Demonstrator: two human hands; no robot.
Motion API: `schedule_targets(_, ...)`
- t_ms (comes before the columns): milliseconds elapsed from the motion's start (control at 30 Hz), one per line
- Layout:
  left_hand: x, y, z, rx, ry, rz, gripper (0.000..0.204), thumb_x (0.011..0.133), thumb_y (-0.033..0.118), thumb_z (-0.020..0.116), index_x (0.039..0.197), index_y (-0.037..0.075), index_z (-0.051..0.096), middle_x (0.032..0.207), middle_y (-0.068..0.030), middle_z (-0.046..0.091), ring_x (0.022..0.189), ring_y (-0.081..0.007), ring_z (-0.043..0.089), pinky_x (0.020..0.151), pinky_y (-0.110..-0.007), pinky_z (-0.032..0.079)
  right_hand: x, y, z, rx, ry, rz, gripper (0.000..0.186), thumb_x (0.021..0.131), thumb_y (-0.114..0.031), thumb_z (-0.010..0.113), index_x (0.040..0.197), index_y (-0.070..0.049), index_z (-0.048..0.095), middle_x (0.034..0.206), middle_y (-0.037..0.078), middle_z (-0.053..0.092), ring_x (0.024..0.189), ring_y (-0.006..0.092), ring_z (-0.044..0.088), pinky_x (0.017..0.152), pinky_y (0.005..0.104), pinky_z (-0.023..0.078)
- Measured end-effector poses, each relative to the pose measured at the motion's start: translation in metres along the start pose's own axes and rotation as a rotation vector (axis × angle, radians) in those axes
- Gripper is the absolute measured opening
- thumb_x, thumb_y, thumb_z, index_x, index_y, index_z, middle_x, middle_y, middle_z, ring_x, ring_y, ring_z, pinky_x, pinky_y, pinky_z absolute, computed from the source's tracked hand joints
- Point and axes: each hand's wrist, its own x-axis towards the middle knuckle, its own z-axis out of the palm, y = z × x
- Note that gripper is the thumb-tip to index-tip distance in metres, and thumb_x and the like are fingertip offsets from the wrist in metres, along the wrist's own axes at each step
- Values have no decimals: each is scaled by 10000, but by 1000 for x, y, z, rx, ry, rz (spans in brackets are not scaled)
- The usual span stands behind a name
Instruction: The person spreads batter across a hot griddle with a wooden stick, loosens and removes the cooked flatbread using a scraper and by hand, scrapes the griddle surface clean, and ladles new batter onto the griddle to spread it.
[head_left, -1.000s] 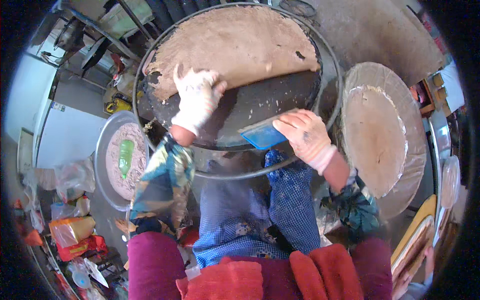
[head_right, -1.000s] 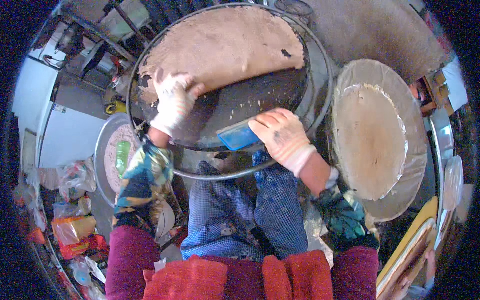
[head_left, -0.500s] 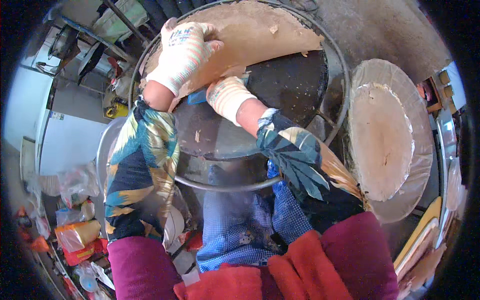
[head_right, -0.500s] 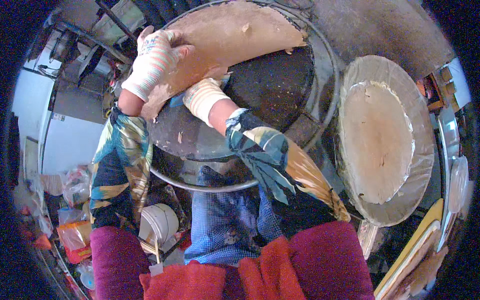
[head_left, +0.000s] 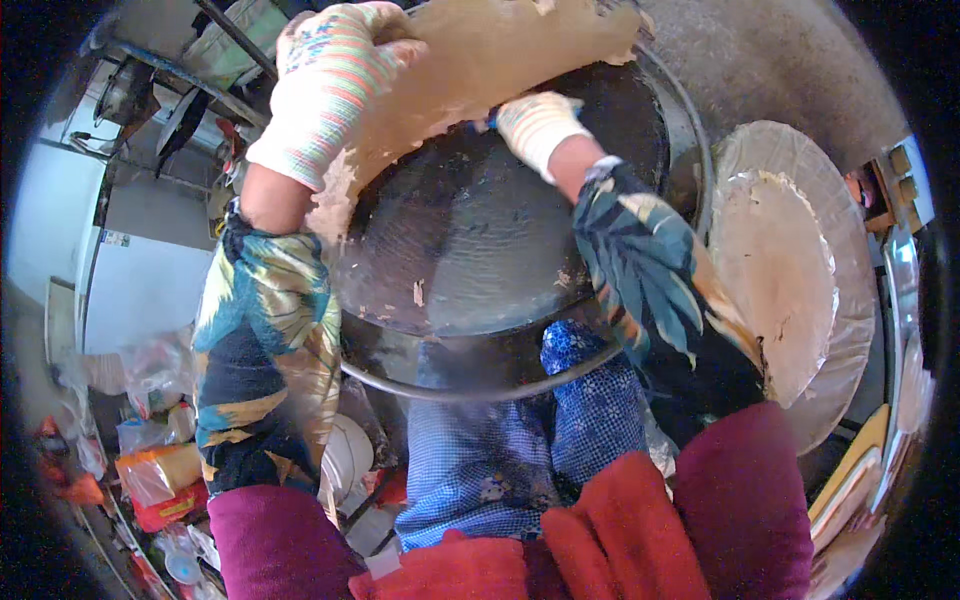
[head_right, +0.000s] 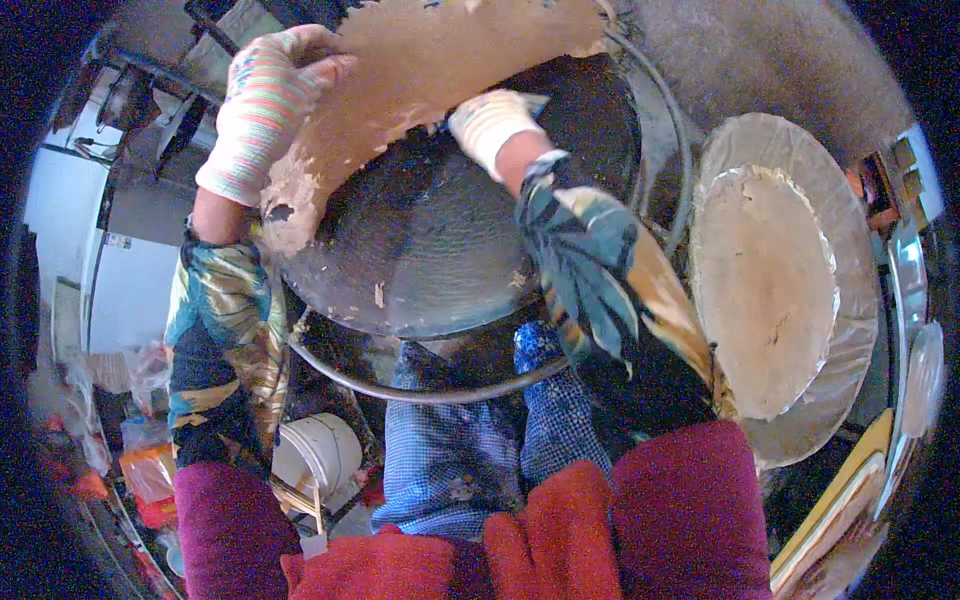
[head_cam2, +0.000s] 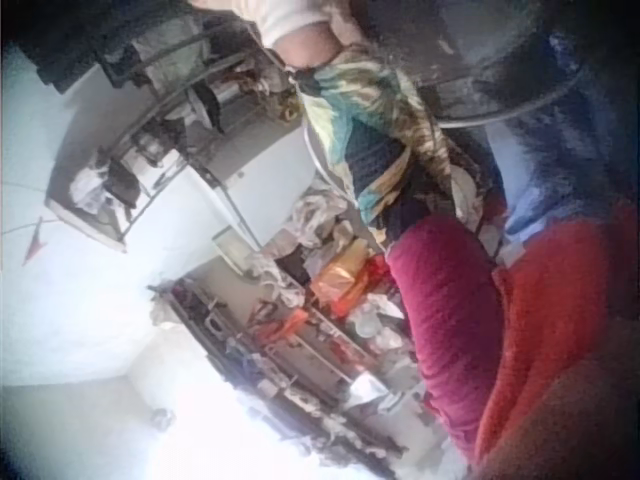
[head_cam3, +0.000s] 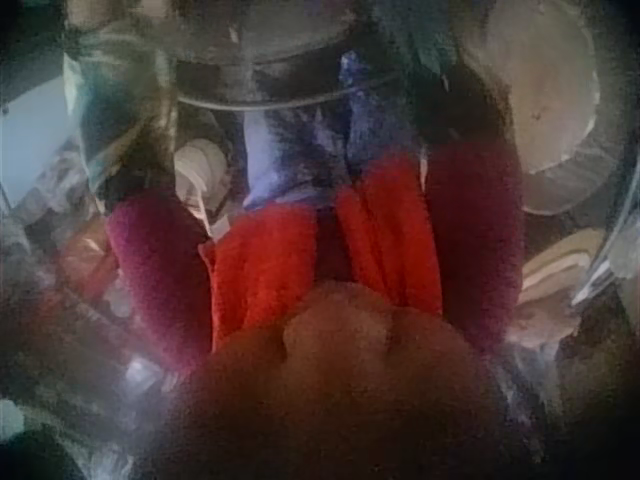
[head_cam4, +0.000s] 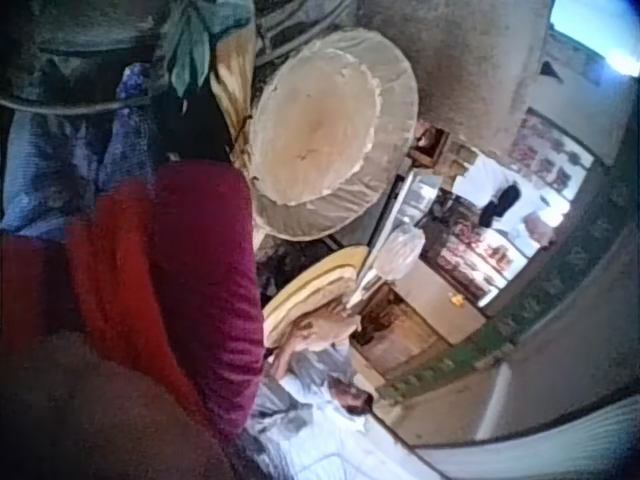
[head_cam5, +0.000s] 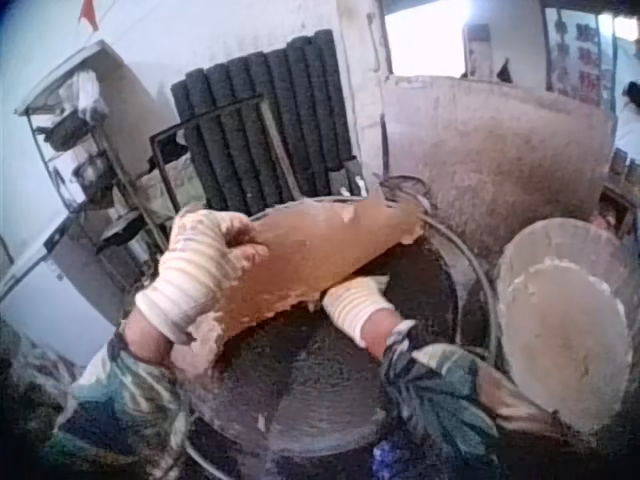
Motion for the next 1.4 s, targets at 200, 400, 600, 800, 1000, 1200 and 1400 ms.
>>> schedule_targets(200, -38, 18, -19, 211, 118, 245, 142, 770, 236, 737, 900, 180, 743, 826, -61, 715, 855, -243, 670, 1014, -483, 361, -60, 33, 35, 79, 278, 10, 177, 847, -96, 524, 972, -67, 646, 936, 132, 704, 882, 302, 695, 743, 428, 556)
schedule_targets(400, -43, 28, -8, -66, 6, 142, 177, 806, 108, 717, 971, 44, 724, 831, -86, 727, 744, -147, 670, 792, -304, 517, -104, -60, 20, 140, 301, -338, 182, 858, -114, 503, 974, -79, 639, 961, 95, 696, 890, 280, 684, 730, 412, 550)
schedule_targets(600, -13, 20, -26, -51, 15, 42, 137, 832, 53, 680, 957, -2, 693, 716, -24, 642, 639, -69, 521, 612, -245, 465, 15, -112, -42, 198, 22, -266, 280, 891, -119, 544, 1112, -120, 715, 1120, 67, 710, 1051, 294, 666, 763, 516, 546)
schedule_targets(800, -41, 59, -54, 79, 177, 296, 118, 766, 99, 720, 875, 59, 704, 774, -54, 681, 720, -175, 624, 772, -349, 504, 25, -20, -18, 251, 219, 60, 228, 862, -128, 561, 998, -72, 736, 1019, 140, 723, 973, 324, 695, 776, 470, 560)
schedule_targets(1000, -154, 94, 43, 151, -31, 445, 96, 737, 148, 607, 829, 138, 630, 761, -54, 600, 835, -267, 596, 1065, -564, 345, -256, -4, 50, 532, 431, 370, 471, 753, -22, 549, 1223, -17, 550, 1110, 198, 649, 1016, 362, 642, 860, 435, 527)
schedule_targets(1200, -169, 143, 85, 372, -535, 248, 76, 756, 161, 611, 702, 133, 657, 682, -101, 637, 745, -274, 639, 665, -417, 481, -590, -108, 119, 637, 358, 921, 455, 809, -8, 556, 1264, 14, 558, 1134, 252, 631, 987, 415, 635, 874, 460, 506)
schedule_targets(1400, -178, 102, 96, -232, -165, 495, 624, 888, 163, 650, 1431, -8, 394, 1409, -221, 466, 1288, -380, 453, 1087, -452, 356, -727, -78, 181, 322, 129, 1673, 523, 902, -103, 545, 1400, -16, 413, 1248, 284, 552, 1132, 438, 544, 932, 483, 455)
